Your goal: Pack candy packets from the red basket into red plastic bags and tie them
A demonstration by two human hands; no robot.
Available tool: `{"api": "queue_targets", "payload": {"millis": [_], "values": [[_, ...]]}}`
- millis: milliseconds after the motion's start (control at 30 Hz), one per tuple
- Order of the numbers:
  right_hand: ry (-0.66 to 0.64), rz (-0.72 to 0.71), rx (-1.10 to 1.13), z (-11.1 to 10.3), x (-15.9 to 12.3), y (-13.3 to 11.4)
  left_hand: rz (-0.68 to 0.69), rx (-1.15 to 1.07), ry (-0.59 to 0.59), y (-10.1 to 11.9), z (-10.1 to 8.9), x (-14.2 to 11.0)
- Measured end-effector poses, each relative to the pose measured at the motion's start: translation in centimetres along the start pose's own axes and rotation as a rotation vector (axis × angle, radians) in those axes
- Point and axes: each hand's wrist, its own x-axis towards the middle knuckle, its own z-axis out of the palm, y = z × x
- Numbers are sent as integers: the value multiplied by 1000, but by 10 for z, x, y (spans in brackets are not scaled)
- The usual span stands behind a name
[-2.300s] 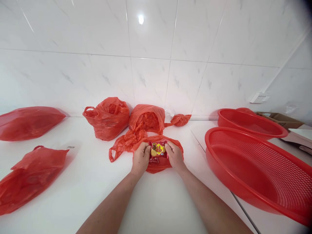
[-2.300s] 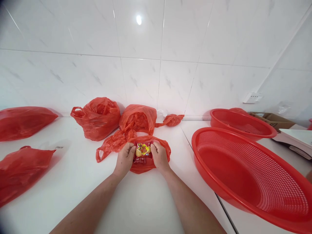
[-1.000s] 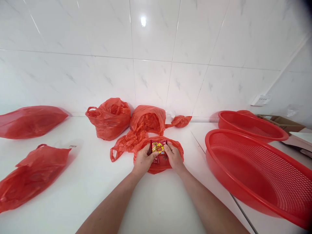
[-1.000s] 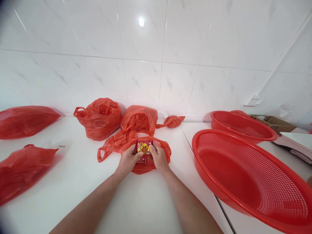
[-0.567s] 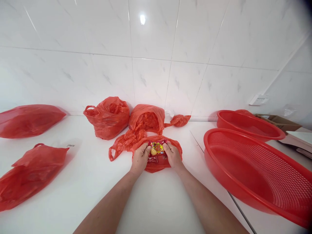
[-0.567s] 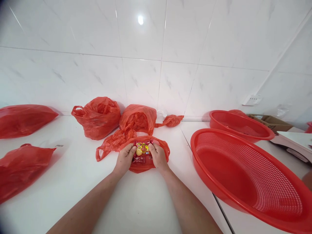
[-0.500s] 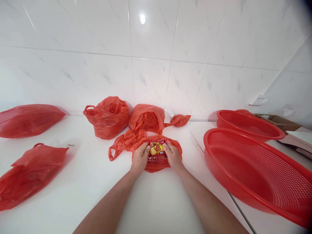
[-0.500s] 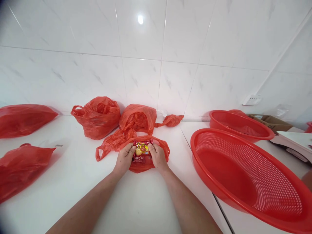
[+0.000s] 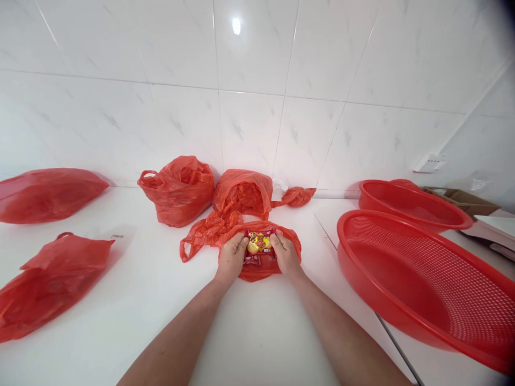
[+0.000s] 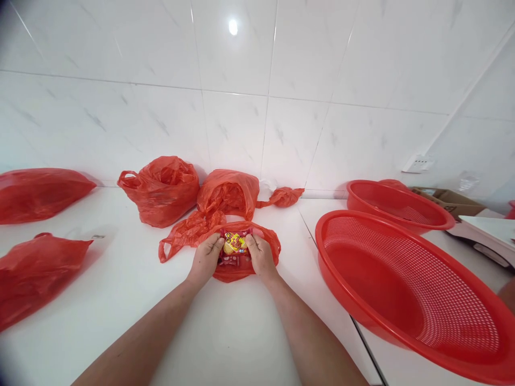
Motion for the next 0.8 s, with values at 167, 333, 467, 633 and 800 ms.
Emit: {"api": "queue_targets", "payload": {"millis": [167, 333, 467, 633, 800], "values": [[-26, 57, -15, 0, 0, -1, -26, -51, -15, 0, 0, 0], [-31, 66, -22, 1, 0, 0, -45, -89, -30, -3, 0, 2], [-24, 73, -33, 2, -1, 1, -53, -109, -36, -5, 0, 2], [-12, 60, -34, 2, -1, 1, -44, -116, -22, -4, 0, 1], [-21, 59, -21, 3, -2, -1, -44, -113, -16, -5, 0, 1]]}}
